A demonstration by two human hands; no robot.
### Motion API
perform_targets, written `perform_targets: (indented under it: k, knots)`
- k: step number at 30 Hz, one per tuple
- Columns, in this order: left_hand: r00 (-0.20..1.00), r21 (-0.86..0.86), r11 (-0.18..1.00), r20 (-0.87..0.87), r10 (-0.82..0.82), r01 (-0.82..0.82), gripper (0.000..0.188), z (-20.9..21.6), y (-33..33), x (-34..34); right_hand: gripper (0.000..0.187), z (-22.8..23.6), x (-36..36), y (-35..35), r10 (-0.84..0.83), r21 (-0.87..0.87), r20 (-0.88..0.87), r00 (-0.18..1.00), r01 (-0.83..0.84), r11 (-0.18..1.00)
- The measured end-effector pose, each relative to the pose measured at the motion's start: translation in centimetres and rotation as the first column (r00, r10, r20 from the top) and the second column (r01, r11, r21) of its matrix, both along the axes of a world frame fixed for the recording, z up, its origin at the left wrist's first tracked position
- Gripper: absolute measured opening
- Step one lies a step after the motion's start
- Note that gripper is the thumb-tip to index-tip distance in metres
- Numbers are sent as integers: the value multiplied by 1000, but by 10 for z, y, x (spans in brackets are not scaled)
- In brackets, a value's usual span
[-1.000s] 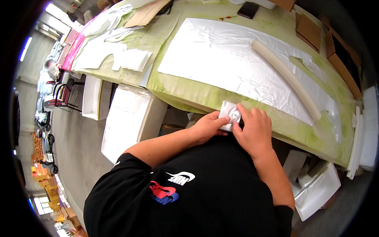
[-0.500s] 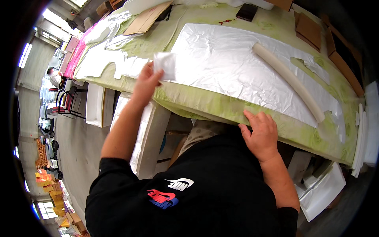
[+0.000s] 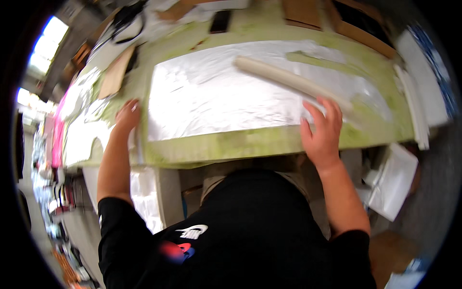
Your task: The person wraps a white rectangular object in bubble wrap on a workbench. They roll the bubble wrap around the object, fold the edges, and secure the package with tape. The person repeats this process for multiple items.
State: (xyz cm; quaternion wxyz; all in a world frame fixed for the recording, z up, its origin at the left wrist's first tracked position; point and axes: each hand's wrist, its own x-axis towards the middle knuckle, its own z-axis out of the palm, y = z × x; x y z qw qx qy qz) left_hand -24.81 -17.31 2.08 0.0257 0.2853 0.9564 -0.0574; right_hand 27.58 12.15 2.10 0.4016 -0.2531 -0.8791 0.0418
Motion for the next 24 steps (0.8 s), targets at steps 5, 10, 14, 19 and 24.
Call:
perform_targets:
  k: [5,10,14,19,24]
  knots:
    - [998,221,975,46,-40,29,53,-34,-26,-33,46,-1,22,83,-78,-63,318,945,104,993]
    - [968,349,910,-183,-169,225,57,-21,4,2,55,24,26,55,35,-424,462,886,186,886]
    - [872,526,715,-122,-474,462,56,-8,68,72,64,15,20,29,66,-647,338,939,181,741]
    - [633,646,458,-50,-773,610,61,30,157,217,65,12,11,7,78,-750,198,977,100,653]
    - [366,801,98,-158,-917,591,47,58,240,328,42,-20,45,8,-95,-753,-164,982,-63,655]
